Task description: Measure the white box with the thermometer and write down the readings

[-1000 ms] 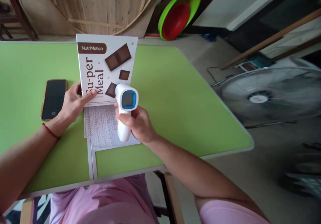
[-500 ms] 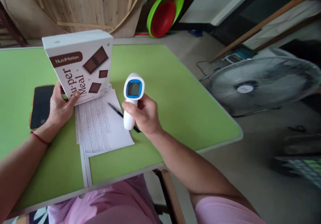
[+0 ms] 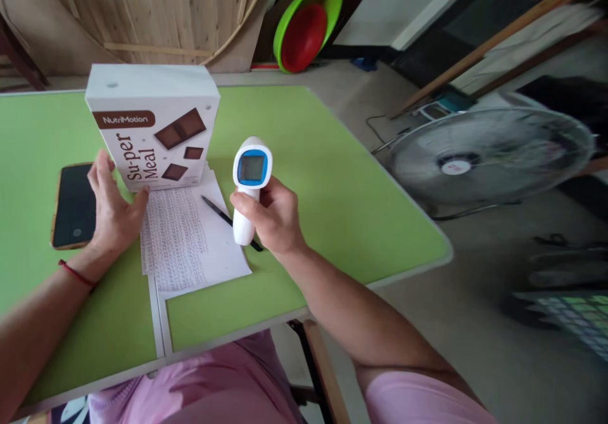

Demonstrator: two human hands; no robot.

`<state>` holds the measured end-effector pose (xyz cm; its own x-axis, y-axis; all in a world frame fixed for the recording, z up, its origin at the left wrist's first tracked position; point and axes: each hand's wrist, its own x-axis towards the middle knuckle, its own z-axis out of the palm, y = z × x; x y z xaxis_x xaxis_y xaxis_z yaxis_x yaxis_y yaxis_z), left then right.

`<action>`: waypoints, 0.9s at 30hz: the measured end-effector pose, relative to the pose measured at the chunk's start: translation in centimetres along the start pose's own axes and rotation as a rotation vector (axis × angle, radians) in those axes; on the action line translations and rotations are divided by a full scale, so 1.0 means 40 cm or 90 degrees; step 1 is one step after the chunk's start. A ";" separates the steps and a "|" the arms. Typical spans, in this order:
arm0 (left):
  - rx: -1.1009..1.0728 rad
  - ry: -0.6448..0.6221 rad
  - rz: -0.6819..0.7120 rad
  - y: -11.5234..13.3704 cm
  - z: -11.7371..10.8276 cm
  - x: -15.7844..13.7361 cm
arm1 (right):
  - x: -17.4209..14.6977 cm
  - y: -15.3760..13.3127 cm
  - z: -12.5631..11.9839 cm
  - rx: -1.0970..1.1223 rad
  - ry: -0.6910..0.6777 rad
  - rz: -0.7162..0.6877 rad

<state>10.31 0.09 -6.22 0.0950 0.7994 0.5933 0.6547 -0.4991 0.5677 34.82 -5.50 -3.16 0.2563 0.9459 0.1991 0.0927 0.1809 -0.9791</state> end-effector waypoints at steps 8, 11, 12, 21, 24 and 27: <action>0.051 -0.231 0.372 0.205 -0.022 -0.087 | 0.005 0.002 -0.012 -0.078 -0.024 -0.042; 0.130 -0.335 0.450 0.246 -0.012 -0.154 | 0.029 0.008 -0.040 -0.224 -0.089 -0.059; 0.144 -0.348 0.456 0.256 -0.011 -0.175 | 0.039 0.013 -0.049 -0.290 -0.122 -0.059; 0.251 -0.446 0.429 0.295 -0.041 -0.261 | 0.074 0.095 -0.065 -0.702 -0.139 -0.035; 0.283 -0.423 0.444 0.295 -0.038 -0.268 | 0.066 0.097 -0.071 -0.721 -0.101 -0.113; 0.315 -0.403 0.468 0.299 -0.040 -0.273 | 0.043 0.080 -0.067 -0.631 -0.070 -0.253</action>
<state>15.91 -15.15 -5.00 0.8631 0.4587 0.2113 0.4958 -0.8491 -0.1822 38.13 -4.03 -5.83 -0.0481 0.8951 0.4432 0.9022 0.2293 -0.3652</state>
